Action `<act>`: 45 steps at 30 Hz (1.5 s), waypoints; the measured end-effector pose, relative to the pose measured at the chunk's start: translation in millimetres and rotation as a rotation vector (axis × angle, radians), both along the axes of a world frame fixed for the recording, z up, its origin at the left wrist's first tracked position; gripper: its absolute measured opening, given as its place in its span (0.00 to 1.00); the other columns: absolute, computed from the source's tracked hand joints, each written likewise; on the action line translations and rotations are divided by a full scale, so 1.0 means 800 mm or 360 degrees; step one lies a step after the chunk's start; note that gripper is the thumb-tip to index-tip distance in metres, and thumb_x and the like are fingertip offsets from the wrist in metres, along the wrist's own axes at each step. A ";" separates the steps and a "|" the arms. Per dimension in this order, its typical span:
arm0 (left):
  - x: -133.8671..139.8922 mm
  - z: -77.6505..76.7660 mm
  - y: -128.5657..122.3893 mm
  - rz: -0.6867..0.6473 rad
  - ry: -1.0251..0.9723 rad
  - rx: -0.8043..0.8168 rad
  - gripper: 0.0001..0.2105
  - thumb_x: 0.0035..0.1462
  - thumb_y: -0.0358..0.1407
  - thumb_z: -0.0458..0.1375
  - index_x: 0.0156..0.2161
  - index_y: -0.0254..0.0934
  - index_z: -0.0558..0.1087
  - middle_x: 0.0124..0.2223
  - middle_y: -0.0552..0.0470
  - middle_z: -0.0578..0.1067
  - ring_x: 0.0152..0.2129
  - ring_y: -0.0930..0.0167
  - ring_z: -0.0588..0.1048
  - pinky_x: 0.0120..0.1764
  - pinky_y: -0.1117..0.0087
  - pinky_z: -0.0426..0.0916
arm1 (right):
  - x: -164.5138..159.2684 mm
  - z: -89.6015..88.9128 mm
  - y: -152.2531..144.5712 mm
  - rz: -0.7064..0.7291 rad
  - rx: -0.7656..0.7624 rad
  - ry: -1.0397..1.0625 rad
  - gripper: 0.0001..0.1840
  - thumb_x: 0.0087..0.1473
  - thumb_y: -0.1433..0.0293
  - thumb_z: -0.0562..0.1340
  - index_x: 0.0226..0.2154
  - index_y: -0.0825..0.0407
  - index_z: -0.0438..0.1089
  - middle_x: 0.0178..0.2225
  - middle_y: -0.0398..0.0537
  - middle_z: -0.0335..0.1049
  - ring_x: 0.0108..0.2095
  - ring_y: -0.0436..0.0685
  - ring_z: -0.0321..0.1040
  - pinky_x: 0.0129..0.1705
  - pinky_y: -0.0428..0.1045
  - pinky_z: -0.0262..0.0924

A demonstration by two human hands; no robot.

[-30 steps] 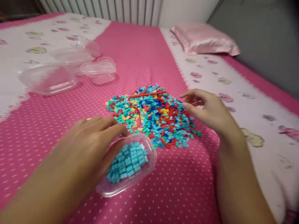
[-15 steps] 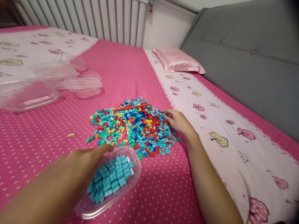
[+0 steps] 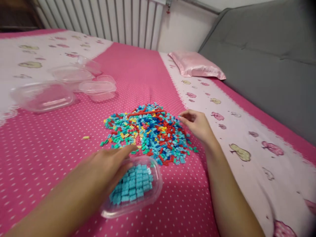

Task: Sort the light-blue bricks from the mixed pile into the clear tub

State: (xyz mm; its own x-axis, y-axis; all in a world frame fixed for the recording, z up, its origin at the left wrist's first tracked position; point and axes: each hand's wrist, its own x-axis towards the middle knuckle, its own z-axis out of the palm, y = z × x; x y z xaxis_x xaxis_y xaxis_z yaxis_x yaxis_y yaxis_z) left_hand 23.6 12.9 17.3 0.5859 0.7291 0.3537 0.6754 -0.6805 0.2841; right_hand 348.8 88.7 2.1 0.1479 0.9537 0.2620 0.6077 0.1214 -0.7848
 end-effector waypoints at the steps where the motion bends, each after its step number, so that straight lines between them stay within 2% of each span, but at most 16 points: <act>1: 0.002 0.007 0.000 -0.0063 0.0085 -0.0097 0.13 0.70 0.36 0.53 0.55 0.43 0.73 0.41 0.51 0.84 0.34 0.65 0.82 0.35 0.67 0.71 | -0.014 0.007 -0.008 0.0051 0.0012 0.0067 0.05 0.52 0.69 0.67 0.33 0.53 0.75 0.33 0.50 0.80 0.33 0.55 0.75 0.40 0.51 0.68; 3: 0.004 0.022 0.001 -0.0010 0.0067 -0.0108 0.11 0.69 0.38 0.55 0.53 0.41 0.73 0.47 0.49 0.82 0.41 0.64 0.81 0.41 0.64 0.72 | -0.045 0.019 -0.029 0.0231 0.0009 0.0199 0.07 0.53 0.65 0.68 0.33 0.51 0.76 0.33 0.46 0.80 0.33 0.54 0.75 0.39 0.50 0.69; 5: 0.006 0.035 0.000 0.0006 0.0001 -0.0006 0.08 0.69 0.38 0.56 0.49 0.40 0.72 0.46 0.51 0.81 0.41 0.65 0.79 0.42 0.64 0.70 | -0.077 0.030 -0.052 0.0614 -0.0031 0.0353 0.07 0.53 0.63 0.71 0.33 0.49 0.77 0.32 0.44 0.80 0.32 0.54 0.75 0.36 0.50 0.68; 7: 0.009 0.043 -0.002 0.0002 -0.0057 0.0103 0.05 0.68 0.37 0.58 0.45 0.40 0.72 0.42 0.53 0.80 0.39 0.66 0.77 0.41 0.66 0.67 | -0.103 0.035 -0.070 0.0881 -0.0052 0.0392 0.04 0.55 0.65 0.70 0.33 0.48 0.78 0.32 0.43 0.79 0.33 0.53 0.74 0.35 0.48 0.68; 10: 0.014 0.045 -0.006 -0.0025 -0.0043 0.0179 0.02 0.68 0.34 0.59 0.42 0.38 0.73 0.38 0.55 0.79 0.36 0.68 0.74 0.39 0.66 0.63 | -0.124 0.033 -0.082 0.1047 -0.0096 0.0414 0.02 0.56 0.71 0.70 0.34 0.48 0.77 0.30 0.39 0.77 0.32 0.50 0.72 0.34 0.46 0.66; 14: 0.018 0.041 -0.005 -0.0082 0.0029 0.0202 0.10 0.71 0.35 0.54 0.37 0.38 0.76 0.36 0.55 0.79 0.34 0.68 0.71 0.39 0.64 0.58 | -0.127 0.023 -0.080 0.1078 -0.0124 0.0563 0.10 0.52 0.73 0.73 0.35 0.49 0.73 0.31 0.38 0.76 0.32 0.49 0.73 0.34 0.45 0.67; 19: 0.018 0.040 -0.003 -0.0089 0.0075 0.0132 0.09 0.70 0.35 0.56 0.38 0.38 0.77 0.36 0.54 0.79 0.33 0.68 0.70 0.37 0.63 0.55 | -0.121 0.020 -0.078 0.1143 -0.0137 0.0470 0.10 0.53 0.70 0.73 0.33 0.49 0.71 0.31 0.37 0.74 0.33 0.48 0.72 0.35 0.43 0.67; 24: 0.022 0.034 -0.014 0.0037 0.0033 -0.0288 0.06 0.62 0.32 0.62 0.33 0.41 0.76 0.30 0.59 0.76 0.30 0.70 0.70 0.39 0.64 0.55 | -0.107 0.030 -0.076 0.1233 -0.0244 0.0189 0.05 0.56 0.68 0.71 0.33 0.49 0.74 0.32 0.40 0.77 0.33 0.50 0.73 0.35 0.45 0.67; 27: 0.028 0.026 -0.020 0.0088 0.0197 -0.0409 0.07 0.61 0.31 0.62 0.31 0.42 0.76 0.29 0.59 0.75 0.29 0.69 0.70 0.41 0.62 0.53 | -0.096 0.035 -0.073 0.1098 -0.0133 0.0164 0.04 0.56 0.70 0.70 0.31 0.49 0.75 0.31 0.40 0.77 0.31 0.50 0.72 0.34 0.45 0.67; 29: 0.032 0.020 -0.022 0.0084 0.0330 -0.0428 0.07 0.61 0.31 0.63 0.31 0.42 0.78 0.30 0.57 0.76 0.30 0.68 0.71 0.41 0.61 0.52 | -0.092 0.036 -0.071 0.1025 -0.0072 0.0189 0.05 0.55 0.71 0.70 0.30 0.49 0.75 0.30 0.40 0.77 0.31 0.50 0.72 0.34 0.45 0.66; 33: 0.039 0.015 -0.022 0.0048 0.0405 -0.0416 0.05 0.60 0.30 0.65 0.33 0.43 0.80 0.32 0.58 0.78 0.31 0.68 0.72 0.40 0.61 0.50 | -0.093 0.037 -0.072 0.1051 -0.0069 0.0170 0.05 0.56 0.71 0.71 0.30 0.49 0.76 0.28 0.38 0.76 0.28 0.47 0.70 0.32 0.44 0.63; 39: 0.048 0.022 -0.019 0.0065 0.0496 -0.0491 0.07 0.60 0.30 0.66 0.30 0.43 0.80 0.30 0.58 0.78 0.30 0.68 0.72 0.41 0.61 0.49 | -0.095 0.039 -0.073 0.1080 -0.0037 0.0182 0.06 0.55 0.70 0.72 0.29 0.50 0.75 0.27 0.34 0.75 0.26 0.44 0.67 0.29 0.42 0.60; 42: 0.051 0.026 -0.019 0.0085 0.0472 -0.0516 0.06 0.60 0.31 0.66 0.31 0.43 0.81 0.30 0.58 0.78 0.30 0.68 0.72 0.41 0.61 0.48 | -0.094 0.039 -0.071 0.1075 -0.0024 0.0195 0.06 0.55 0.70 0.72 0.29 0.50 0.75 0.28 0.35 0.76 0.27 0.44 0.68 0.30 0.41 0.61; 45: 0.053 0.022 -0.020 0.0045 0.0349 -0.0407 0.06 0.59 0.30 0.67 0.31 0.42 0.80 0.29 0.59 0.77 0.29 0.69 0.71 0.39 0.61 0.48 | -0.094 0.039 -0.070 0.1068 -0.0010 0.0189 0.05 0.55 0.71 0.72 0.30 0.50 0.76 0.28 0.35 0.76 0.28 0.44 0.69 0.31 0.41 0.61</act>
State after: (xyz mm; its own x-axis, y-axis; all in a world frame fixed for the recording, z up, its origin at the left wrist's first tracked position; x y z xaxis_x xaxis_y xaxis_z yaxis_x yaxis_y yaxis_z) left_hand 66.2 -2.8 35.1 0.6061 0.7950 0.0249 0.7570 -0.5862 0.2888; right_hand 273.3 32.5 32.9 -0.4487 0.8503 0.2750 0.3121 0.4374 -0.8434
